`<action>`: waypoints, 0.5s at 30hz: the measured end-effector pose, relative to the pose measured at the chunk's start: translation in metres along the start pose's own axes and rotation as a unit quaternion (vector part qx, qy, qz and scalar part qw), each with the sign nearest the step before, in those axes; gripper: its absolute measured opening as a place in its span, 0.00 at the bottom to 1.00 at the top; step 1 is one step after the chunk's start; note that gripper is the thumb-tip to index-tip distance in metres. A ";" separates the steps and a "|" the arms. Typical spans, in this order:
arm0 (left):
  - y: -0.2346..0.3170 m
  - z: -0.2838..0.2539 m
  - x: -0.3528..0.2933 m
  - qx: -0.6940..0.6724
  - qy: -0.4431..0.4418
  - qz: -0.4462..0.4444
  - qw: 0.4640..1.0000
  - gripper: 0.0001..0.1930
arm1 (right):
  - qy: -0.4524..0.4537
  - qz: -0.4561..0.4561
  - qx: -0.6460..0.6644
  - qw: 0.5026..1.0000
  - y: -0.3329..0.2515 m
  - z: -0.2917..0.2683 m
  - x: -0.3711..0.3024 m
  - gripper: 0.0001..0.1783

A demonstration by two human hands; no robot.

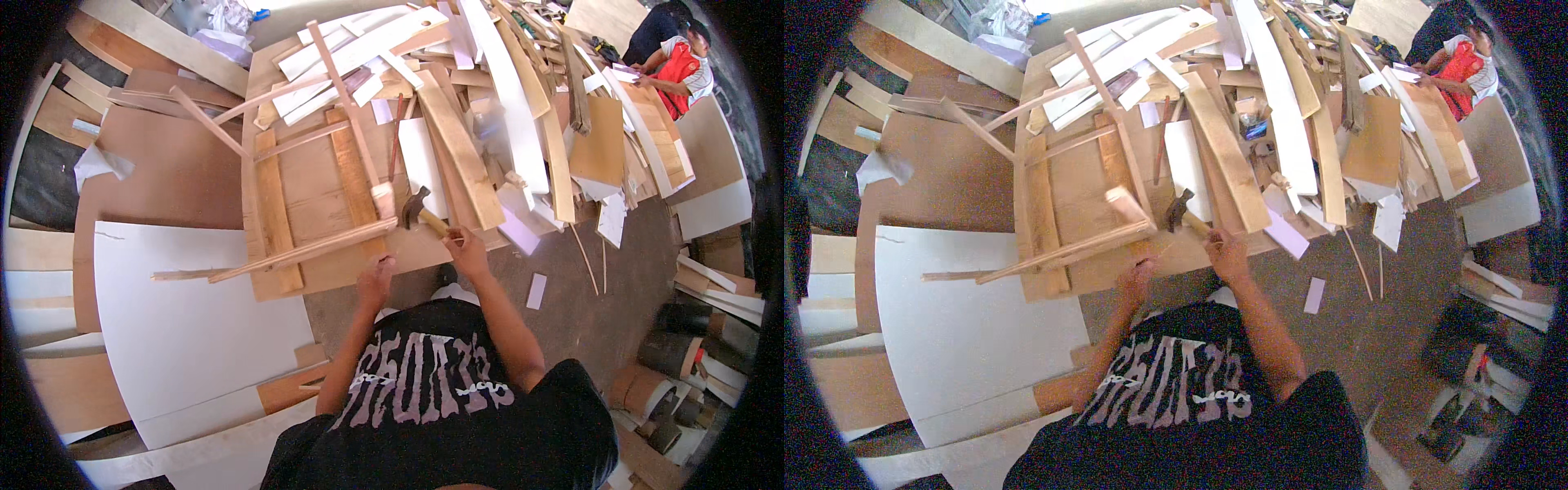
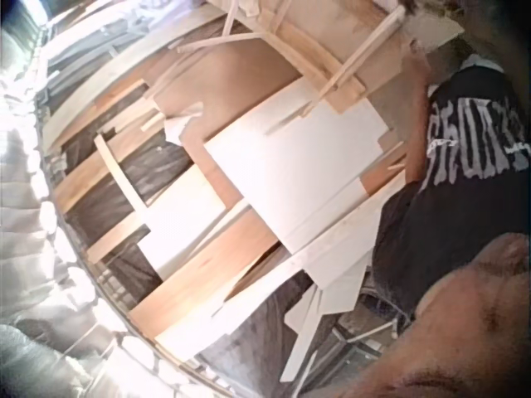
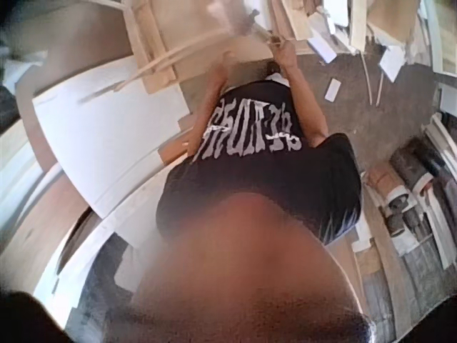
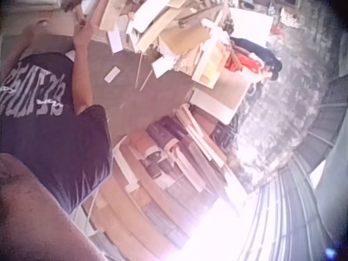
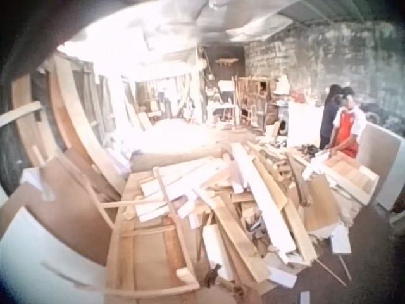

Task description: The person builds a wooden chair by hammering frame pieces together with a hammer, lifting and turning the wooden frame, fitting wooden planks across the structure, and hammering the planks into place.

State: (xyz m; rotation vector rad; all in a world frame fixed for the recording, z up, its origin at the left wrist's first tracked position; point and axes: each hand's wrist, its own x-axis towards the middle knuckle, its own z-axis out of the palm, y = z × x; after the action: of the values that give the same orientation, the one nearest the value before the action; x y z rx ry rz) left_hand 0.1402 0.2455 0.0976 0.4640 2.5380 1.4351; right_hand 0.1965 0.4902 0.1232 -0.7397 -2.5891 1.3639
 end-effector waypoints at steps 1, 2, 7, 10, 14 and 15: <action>0.008 0.007 0.006 -0.020 0.008 -0.020 1.000 0.12 | -0.028 0.007 0.028 0.999 0.000 -0.007 0.002 0.19; 0.016 0.015 0.013 -0.017 0.004 -0.018 1.000 0.12 | -0.025 0.010 0.032 0.999 0.005 -0.012 0.009 0.19; 0.075 0.051 0.038 -0.042 -0.041 -0.020 0.998 0.12 | -0.034 -0.034 0.059 0.997 0.017 -0.057 0.044 0.18; 0.079 0.089 0.054 -0.169 -0.035 -0.001 0.985 0.11 | 0.048 -0.094 -0.022 0.994 0.027 -0.064 0.067 0.24; 0.124 0.110 0.063 -0.179 -0.061 -0.036 0.981 0.10 | 0.119 -0.119 -0.099 0.981 0.054 -0.037 0.110 0.31; 0.133 0.110 0.060 -0.140 -0.080 -0.039 0.986 0.10 | 0.093 -0.225 -0.324 0.914 0.051 -0.040 0.108 0.34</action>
State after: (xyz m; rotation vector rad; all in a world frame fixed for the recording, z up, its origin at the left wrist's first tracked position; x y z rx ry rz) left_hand 0.1417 0.4187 0.1545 0.4100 2.1618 1.6222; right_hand 0.1337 0.5955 0.0927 -0.2661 -2.7963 0.2821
